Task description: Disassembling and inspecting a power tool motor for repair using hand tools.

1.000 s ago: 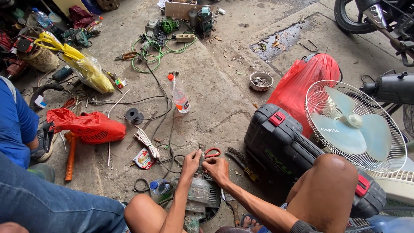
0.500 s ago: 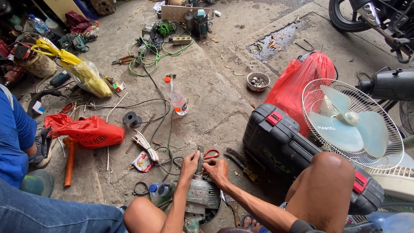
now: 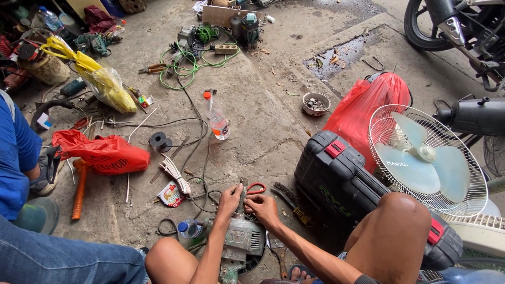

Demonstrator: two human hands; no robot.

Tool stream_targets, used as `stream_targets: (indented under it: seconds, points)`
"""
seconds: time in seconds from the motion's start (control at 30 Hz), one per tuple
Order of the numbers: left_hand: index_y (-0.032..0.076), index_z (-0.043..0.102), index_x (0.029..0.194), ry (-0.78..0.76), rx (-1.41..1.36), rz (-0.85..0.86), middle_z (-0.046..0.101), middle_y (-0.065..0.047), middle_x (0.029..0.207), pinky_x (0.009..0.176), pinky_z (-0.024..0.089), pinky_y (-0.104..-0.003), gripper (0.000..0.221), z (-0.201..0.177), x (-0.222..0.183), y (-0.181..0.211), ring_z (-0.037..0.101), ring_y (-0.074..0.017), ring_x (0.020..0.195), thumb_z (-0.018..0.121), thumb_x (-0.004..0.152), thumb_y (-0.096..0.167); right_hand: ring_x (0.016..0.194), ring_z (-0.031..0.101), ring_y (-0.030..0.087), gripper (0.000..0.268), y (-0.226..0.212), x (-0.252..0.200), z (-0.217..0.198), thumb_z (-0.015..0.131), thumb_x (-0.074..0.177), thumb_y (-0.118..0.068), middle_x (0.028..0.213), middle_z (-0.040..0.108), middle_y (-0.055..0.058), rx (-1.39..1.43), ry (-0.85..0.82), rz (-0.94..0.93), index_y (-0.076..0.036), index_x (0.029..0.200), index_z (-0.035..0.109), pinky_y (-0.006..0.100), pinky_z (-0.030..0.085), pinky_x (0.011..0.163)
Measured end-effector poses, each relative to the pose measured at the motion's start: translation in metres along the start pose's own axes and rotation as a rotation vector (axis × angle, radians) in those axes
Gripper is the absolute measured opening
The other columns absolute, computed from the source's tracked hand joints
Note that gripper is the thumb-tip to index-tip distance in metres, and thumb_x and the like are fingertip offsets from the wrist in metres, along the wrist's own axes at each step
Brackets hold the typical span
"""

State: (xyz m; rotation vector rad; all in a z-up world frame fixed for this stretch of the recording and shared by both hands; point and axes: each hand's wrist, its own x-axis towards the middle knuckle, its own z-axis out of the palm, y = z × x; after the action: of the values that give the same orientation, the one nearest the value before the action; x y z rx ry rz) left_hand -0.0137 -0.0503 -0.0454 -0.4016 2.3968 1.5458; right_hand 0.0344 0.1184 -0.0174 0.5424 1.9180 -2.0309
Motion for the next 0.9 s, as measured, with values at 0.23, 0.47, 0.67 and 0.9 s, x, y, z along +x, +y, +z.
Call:
stream_targets:
  seconds: [0.23,0.47,0.67,0.9]
  points:
    - [0.020,0.094,0.130,-0.003,-0.041,-0.008,0.089,-0.016,0.126,0.112,0.057,-0.052,0.051,-0.005,-0.024,0.028,0.079,-0.0367,0.128,0.068,0.112,0.059,0.079,0.080,0.009,0.033,-0.003,-0.005,-0.003,0.096,0.095,-0.022,0.090,0.091,0.010,0.070,-0.019,-0.013,-0.007,0.124,0.094,0.024,0.064,0.082]
    - [0.025,0.095,0.124,-0.012,0.011,-0.011,0.090,-0.013,0.118,0.108,0.058,-0.050,0.049,-0.004,-0.020,0.023,0.080,-0.0367,0.125,0.068,0.111,0.062,0.074,0.083,0.011,0.025,0.008,0.010,0.001,0.094,0.089,-0.023,0.078,0.088,0.008,-0.018,0.013,-0.049,-0.013,0.112,0.097,0.028,0.065,0.077]
    - [0.026,0.096,0.120,0.003,0.030,-0.003,0.089,-0.013,0.112,0.104,0.059,-0.049,0.047,-0.002,-0.009,0.009,0.081,-0.0361,0.121,0.069,0.110,0.064,0.065,0.081,0.010,0.023,-0.003,0.013,0.008,0.089,0.081,-0.028,0.063,0.082,0.002,-0.218,0.064,-0.031,-0.021,0.103,0.096,0.027,0.064,0.078]
    - [0.024,0.097,0.121,0.023,-0.032,-0.010,0.090,-0.014,0.115,0.105,0.059,-0.046,0.044,-0.002,-0.005,0.003,0.079,-0.0295,0.120,0.073,0.109,0.059,0.058,0.082,0.008,0.026,0.013,0.037,0.007,0.091,0.075,-0.035,0.058,0.078,-0.003,-0.287,0.068,0.006,-0.020,0.096,0.093,0.023,0.064,0.078]
